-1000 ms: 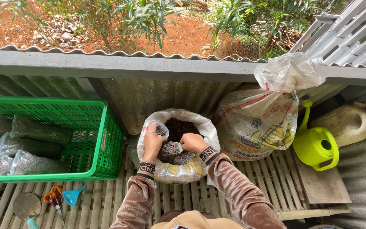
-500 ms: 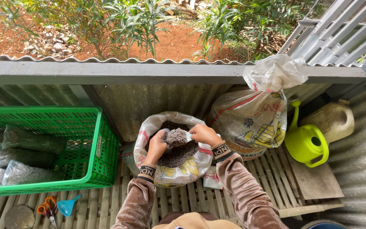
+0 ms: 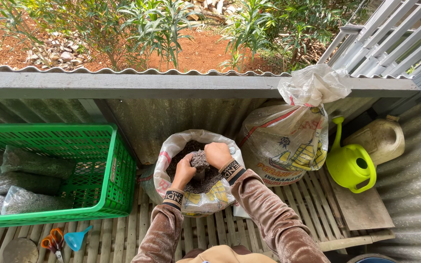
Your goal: The person scoops dark granular material from a large sack into small clear plastic bags using their hands. They pack the material into the bags and place the filled bags into a green plastic basket. The process is repeated multiple times.
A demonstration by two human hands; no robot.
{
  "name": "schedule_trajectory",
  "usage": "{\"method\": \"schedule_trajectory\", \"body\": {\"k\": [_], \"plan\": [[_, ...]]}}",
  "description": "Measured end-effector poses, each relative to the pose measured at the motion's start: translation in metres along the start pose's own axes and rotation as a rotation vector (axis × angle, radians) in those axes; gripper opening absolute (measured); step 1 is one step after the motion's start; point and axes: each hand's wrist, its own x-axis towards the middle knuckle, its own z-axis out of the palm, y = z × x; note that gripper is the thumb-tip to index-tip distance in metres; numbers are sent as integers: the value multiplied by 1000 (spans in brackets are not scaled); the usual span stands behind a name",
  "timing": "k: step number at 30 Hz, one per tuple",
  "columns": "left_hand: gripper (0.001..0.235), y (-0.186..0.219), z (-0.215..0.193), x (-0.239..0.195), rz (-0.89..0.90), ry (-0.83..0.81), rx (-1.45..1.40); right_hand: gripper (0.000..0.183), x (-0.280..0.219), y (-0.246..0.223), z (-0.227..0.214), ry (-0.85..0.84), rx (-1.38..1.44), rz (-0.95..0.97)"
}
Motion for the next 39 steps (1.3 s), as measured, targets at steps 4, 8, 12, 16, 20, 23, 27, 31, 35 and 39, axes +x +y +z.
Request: {"method": "schedule_trajectory", "body": {"k": [4, 8, 12, 16, 20, 23, 27, 31, 35, 39], "plan": [[65, -4, 2, 4, -14, 22, -3, 11, -3, -8, -7, 37, -106, 5], [69, 1, -1, 4, -158, -35, -44, 11, -7, -11, -17, 57, -97, 9], [73, 3, -4, 3, -252, -60, -113, 11, -13, -1, -29, 76, -63, 40], [69, -9, -2, 5, -110, -7, -61, 11, -19, 5, -28, 81, -27, 40], [61, -16, 11, 5, 48, -5, -18, 11, -20, -21, -2, 58, -33, -44], [57, -11, 18, 1, 124, 37, 26, 10, -15, -32, 12, 34, -76, -84], [53, -10, 11, -2, -118, -30, 53, 11, -3, -19, 4, 2, -117, -38], [64, -15, 3, 1, -6, 33, 16, 10, 0, -23, -5, 1, -115, -43], [69, -13, 3, 2, -117, 36, -6, 9, -12, -52, -2, -5, -142, -135], [69, -14, -4, 0, -310, 17, -100, 9, -10, -36, -16, -3, -133, -101]]}}
